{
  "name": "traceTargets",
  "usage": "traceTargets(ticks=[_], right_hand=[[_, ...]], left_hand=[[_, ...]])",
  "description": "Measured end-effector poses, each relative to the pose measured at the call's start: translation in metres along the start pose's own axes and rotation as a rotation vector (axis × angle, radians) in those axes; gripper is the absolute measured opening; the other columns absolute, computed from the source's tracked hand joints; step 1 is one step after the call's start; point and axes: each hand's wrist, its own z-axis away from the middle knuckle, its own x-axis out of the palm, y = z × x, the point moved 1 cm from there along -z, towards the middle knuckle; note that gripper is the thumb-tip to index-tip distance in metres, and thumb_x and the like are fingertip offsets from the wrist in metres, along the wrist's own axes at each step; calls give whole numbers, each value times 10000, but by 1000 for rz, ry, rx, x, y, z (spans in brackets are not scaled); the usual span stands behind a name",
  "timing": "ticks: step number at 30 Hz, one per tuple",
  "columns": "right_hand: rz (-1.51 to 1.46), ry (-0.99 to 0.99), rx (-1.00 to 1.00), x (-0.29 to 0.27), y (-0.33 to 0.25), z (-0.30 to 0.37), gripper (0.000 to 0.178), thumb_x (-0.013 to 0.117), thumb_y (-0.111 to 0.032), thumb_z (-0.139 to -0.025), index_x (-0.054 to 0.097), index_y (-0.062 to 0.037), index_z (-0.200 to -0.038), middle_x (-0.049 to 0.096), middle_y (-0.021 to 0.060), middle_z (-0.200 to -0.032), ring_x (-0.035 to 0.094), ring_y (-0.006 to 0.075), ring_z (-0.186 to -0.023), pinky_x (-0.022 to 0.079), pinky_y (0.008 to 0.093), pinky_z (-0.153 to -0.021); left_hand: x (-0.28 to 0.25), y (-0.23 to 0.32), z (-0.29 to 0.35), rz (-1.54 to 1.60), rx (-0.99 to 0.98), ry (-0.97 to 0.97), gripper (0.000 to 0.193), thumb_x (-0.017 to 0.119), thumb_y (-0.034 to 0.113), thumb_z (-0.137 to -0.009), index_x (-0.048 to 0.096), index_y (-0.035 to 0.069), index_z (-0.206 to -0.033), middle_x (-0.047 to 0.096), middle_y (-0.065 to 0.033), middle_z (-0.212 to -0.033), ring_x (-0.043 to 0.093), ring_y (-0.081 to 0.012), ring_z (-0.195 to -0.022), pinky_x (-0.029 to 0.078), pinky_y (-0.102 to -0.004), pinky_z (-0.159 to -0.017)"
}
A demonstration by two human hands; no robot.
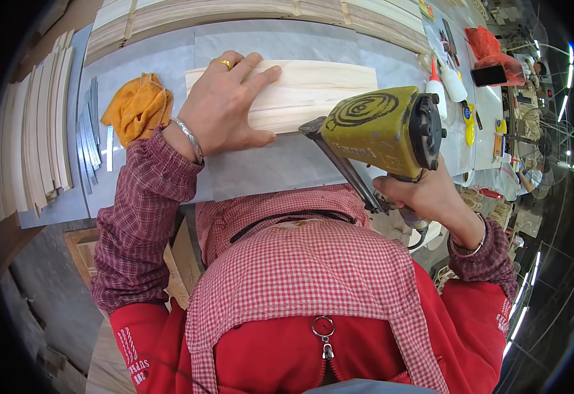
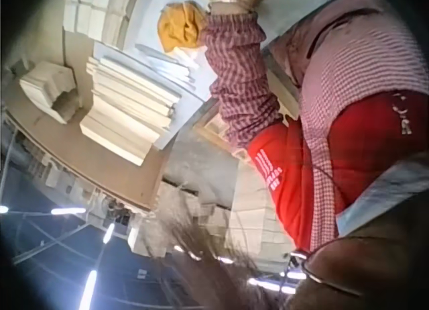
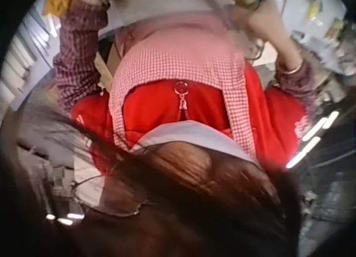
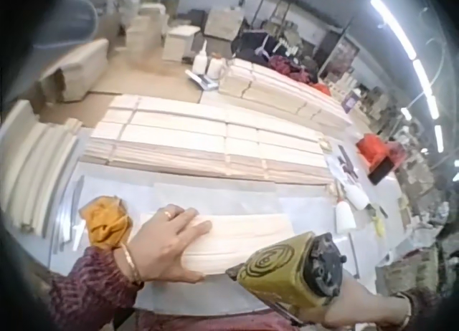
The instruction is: The recorder is assembling wooden boxes by applying glue to wooden panels and using a pneumatic nail gun to secure them.
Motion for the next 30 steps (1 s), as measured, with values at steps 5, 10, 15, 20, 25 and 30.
traceTargets(ticks=[5,10,15,20,25,30], right_hand=[[-49,-2,152,3,0,1,284,663,-42,-695,591,-3,-967,606,59,-719,519,136,-574,429,259,-529],[40,73,11,8,-5,2,245,657,-51,-706,584,-13,-936,579,54,-667,485,111,-488,387,246,-453],[-11,39,35,1,-14,0,228,643,-53,-720,581,5,-932,560,48,-608,454,102,-434,360,234,-419],[43,82,68,-15,-46,-21,192,632,-48,-725,582,30,-894,532,40,-549,438,101,-413,349,222,-412],[6,29,-37,-19,-65,-50,163,630,-53,-729,587,43,-854,506,35,-500,420,97,-391,335,212,-404],[8,13,-62,-16,-75,-62,156,630,-66,-731,593,44,-835,507,36,-495,418,94,-389,328,208,-400]], left_hand=[[-17,13,-7,0,-85,-108,840,811,331,-519,521,120,-1279,483,-121,-1287,478,-314,-1102,430,-358,-911],[-20,14,-9,-5,-101,-124,850,815,333,-513,513,117,-1277,477,-127,-1289,471,-317,-1112,427,-360,-926],[-1,0,0,56,-26,-2,830,806,345,-532,506,118,-1273,467,-142,-1293,456,-324,-1128,416,-378,-956],[3,4,9,141,-2,150,716,767,351,-580,536,43,-1184,482,-160,-1224,455,-324,-1108,374,-378,-991],[1,5,9,195,-18,103,786,776,360,-570,506,72,-1249,441,-165,-1308,433,-339,-1147,390,-422,-991],[1,4,8,198,-35,84,791,774,365,-558,511,53,-1235,436,-161,-1309,430,-337,-1139,381,-423,-986]])
